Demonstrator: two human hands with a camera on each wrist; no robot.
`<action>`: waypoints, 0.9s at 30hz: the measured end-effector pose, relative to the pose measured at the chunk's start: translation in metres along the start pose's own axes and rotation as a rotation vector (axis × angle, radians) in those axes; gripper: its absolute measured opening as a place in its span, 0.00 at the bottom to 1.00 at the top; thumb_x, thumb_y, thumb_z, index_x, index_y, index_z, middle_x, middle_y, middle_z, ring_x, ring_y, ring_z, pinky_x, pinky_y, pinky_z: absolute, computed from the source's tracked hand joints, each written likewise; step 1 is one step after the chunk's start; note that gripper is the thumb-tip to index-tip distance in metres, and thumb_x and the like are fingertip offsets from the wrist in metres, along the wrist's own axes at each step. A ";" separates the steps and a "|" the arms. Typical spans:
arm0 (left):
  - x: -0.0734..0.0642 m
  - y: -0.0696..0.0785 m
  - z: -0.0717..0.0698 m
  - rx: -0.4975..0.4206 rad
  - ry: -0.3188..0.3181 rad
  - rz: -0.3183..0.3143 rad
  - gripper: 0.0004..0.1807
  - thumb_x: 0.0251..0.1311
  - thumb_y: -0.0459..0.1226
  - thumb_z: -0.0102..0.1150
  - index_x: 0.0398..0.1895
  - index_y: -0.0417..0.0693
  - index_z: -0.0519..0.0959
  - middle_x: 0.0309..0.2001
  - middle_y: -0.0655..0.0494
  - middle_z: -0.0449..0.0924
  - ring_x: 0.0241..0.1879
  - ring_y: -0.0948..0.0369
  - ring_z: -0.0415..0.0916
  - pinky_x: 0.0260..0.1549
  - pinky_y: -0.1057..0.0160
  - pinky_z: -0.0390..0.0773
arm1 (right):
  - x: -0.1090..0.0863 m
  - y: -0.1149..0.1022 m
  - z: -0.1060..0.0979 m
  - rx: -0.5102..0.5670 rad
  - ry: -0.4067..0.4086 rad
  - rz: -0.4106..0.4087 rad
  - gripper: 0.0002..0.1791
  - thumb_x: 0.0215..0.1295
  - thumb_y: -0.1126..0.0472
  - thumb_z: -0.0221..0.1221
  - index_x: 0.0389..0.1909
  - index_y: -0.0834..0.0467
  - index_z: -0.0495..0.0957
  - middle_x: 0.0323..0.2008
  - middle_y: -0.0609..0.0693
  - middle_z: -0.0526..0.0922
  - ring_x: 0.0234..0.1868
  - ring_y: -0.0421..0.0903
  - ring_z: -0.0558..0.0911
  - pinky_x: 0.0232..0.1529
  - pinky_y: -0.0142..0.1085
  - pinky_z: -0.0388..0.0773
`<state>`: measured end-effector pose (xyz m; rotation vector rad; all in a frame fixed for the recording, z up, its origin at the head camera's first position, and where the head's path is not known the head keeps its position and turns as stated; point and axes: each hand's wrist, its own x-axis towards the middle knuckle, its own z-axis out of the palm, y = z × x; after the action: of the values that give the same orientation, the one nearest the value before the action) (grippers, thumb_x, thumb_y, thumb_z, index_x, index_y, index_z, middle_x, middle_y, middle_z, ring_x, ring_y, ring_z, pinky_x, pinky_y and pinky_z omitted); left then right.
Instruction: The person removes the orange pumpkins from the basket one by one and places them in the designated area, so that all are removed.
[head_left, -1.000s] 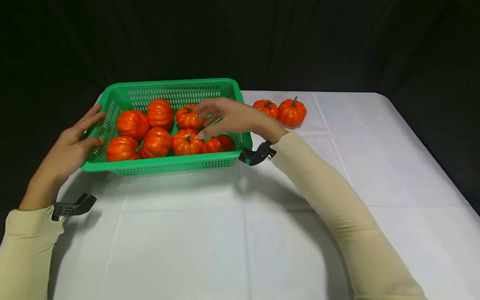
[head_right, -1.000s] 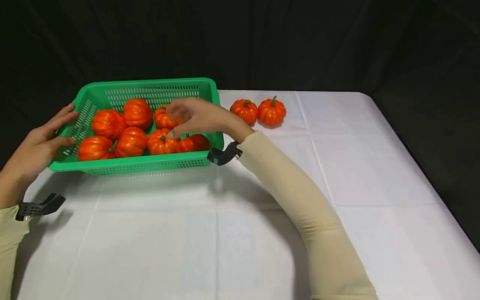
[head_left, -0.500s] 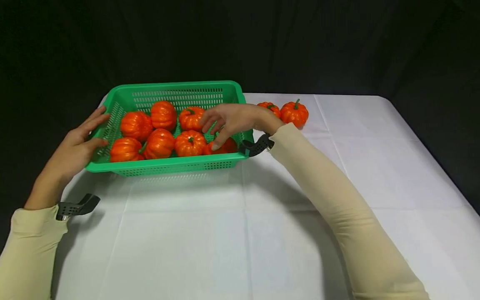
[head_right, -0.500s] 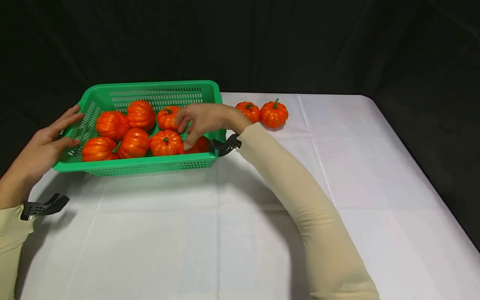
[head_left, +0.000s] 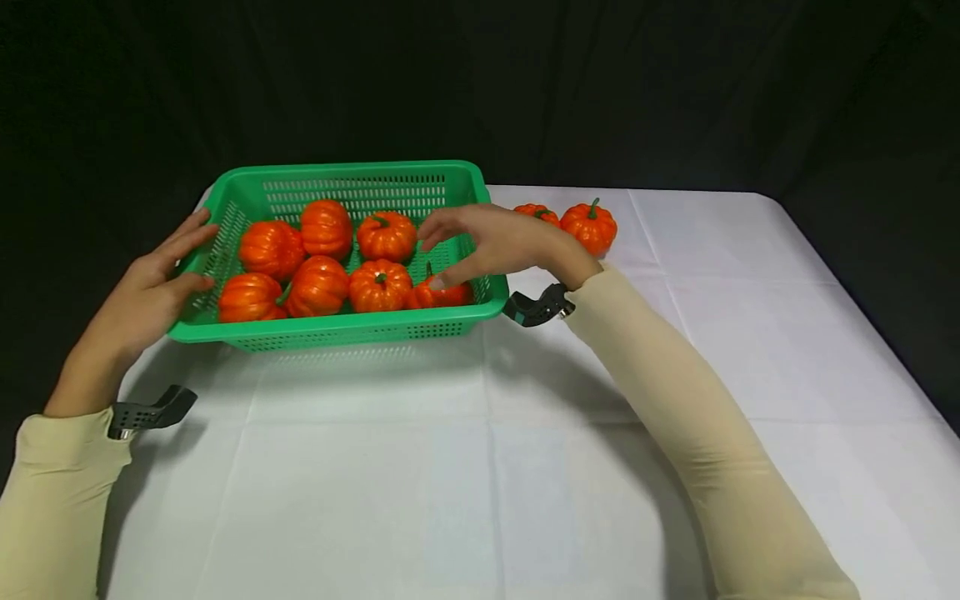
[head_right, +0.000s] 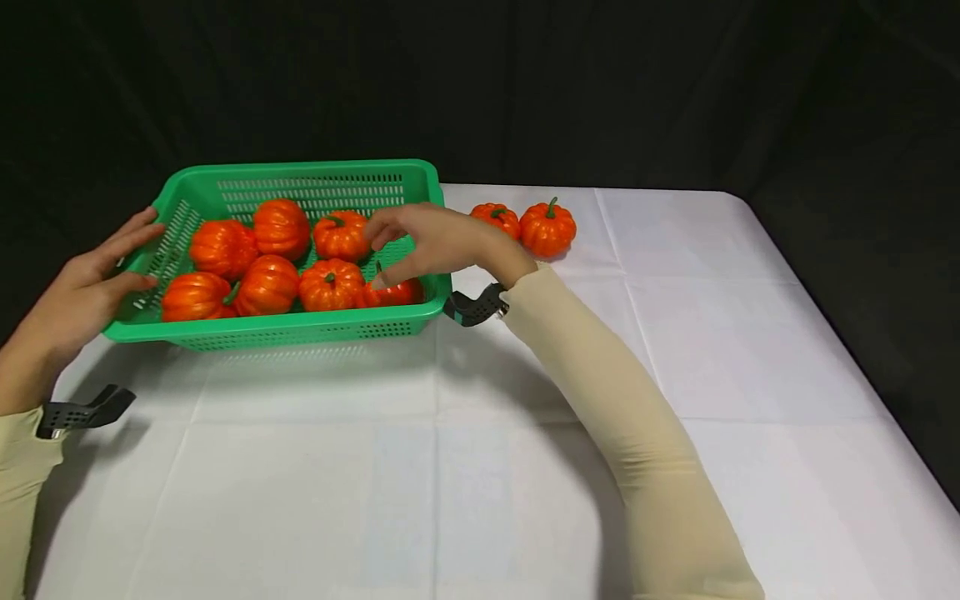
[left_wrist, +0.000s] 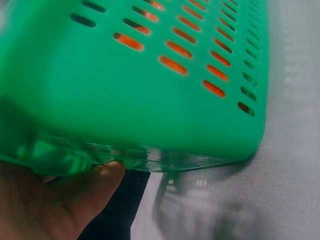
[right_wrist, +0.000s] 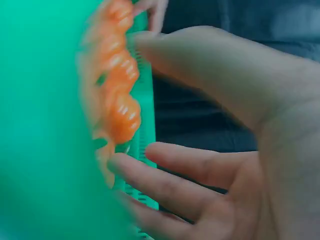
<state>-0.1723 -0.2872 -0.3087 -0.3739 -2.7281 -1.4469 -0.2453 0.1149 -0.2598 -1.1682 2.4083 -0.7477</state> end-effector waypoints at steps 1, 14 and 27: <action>0.000 0.000 0.000 0.000 0.000 -0.001 0.30 0.65 0.29 0.41 0.72 0.45 0.53 0.73 0.67 0.40 0.69 0.68 0.33 0.64 0.49 0.32 | -0.002 0.001 0.002 -0.055 0.030 -0.001 0.33 0.52 0.38 0.62 0.56 0.50 0.69 0.51 0.40 0.75 0.57 0.42 0.69 0.59 0.44 0.61; 0.000 0.000 0.000 0.000 0.006 0.000 0.30 0.65 0.28 0.41 0.71 0.43 0.53 0.73 0.65 0.40 0.70 0.66 0.34 0.65 0.51 0.32 | -0.007 0.003 0.030 -0.322 0.197 0.065 0.38 0.50 0.28 0.55 0.54 0.52 0.74 0.50 0.41 0.77 0.56 0.43 0.68 0.65 0.50 0.32; 0.000 -0.001 0.000 0.017 0.006 0.011 0.30 0.66 0.30 0.41 0.72 0.48 0.54 0.72 0.69 0.41 0.69 0.67 0.34 0.64 0.48 0.33 | -0.003 -0.006 0.030 -0.467 0.114 0.171 0.36 0.50 0.26 0.53 0.49 0.48 0.79 0.43 0.40 0.80 0.58 0.45 0.65 0.65 0.52 0.31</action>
<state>-0.1722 -0.2876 -0.3099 -0.3830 -2.7268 -1.4189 -0.2240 0.1054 -0.2803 -1.0780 2.8296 -0.2048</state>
